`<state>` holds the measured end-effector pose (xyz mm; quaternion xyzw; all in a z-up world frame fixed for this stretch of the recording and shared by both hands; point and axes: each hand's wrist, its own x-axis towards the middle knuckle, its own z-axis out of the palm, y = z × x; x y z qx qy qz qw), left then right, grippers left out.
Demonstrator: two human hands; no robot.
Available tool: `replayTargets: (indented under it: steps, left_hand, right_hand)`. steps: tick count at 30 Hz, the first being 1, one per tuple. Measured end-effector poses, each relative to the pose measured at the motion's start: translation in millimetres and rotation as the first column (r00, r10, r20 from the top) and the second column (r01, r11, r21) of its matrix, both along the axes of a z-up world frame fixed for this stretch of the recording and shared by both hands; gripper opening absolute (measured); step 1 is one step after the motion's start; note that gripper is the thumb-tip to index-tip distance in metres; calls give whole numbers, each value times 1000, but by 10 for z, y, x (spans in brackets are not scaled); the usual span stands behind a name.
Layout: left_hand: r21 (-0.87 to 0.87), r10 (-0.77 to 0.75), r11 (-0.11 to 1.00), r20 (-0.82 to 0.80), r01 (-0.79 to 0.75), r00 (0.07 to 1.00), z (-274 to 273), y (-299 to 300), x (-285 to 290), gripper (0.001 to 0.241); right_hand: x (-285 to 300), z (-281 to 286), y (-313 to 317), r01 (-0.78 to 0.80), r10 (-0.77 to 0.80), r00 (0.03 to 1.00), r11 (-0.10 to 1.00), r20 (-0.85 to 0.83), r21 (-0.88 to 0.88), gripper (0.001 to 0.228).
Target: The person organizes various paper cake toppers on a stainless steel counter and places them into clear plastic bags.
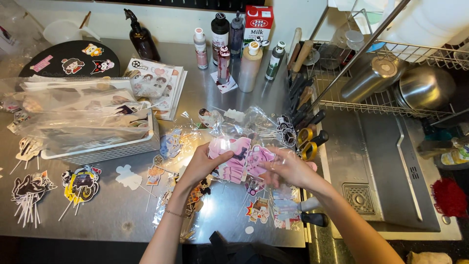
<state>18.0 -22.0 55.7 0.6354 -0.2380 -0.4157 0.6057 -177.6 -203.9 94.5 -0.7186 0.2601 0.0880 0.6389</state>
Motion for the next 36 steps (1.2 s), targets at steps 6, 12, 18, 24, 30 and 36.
replayTargets:
  steps: [6,12,18,24,30,36]
  left_hand:
    - [-17,-38,999,29,39,999,-115,-110,101,33]
    - [-41,-46,998,26,47,999,154,-210,-104,36]
    - [-33,82,996,-6,-82,997,229,-328,-135,35]
    - [-40,207,977,-22,-208,978,-175,-333,149,37]
    - [-36,180,982,-70,-183,981,64,-281,17,43]
    - [-13,295,954,-150,-300,944,-92,-257,39,44]
  right_hand:
    - [112,202,-42,168,-182,982,962,48,216,56]
    - [239,-254,-134,107,-118,984,991,135,85,31]
    - [122,359,-9,10,-17,994,998,109,69,48]
    - [151,378,-218,157,-17,969,816,248,-557,26]
    - [231,181,-156,276,18,911,716,411,-641,13]
    - [269,198,-66,247,2,930,738,368,-628,18]
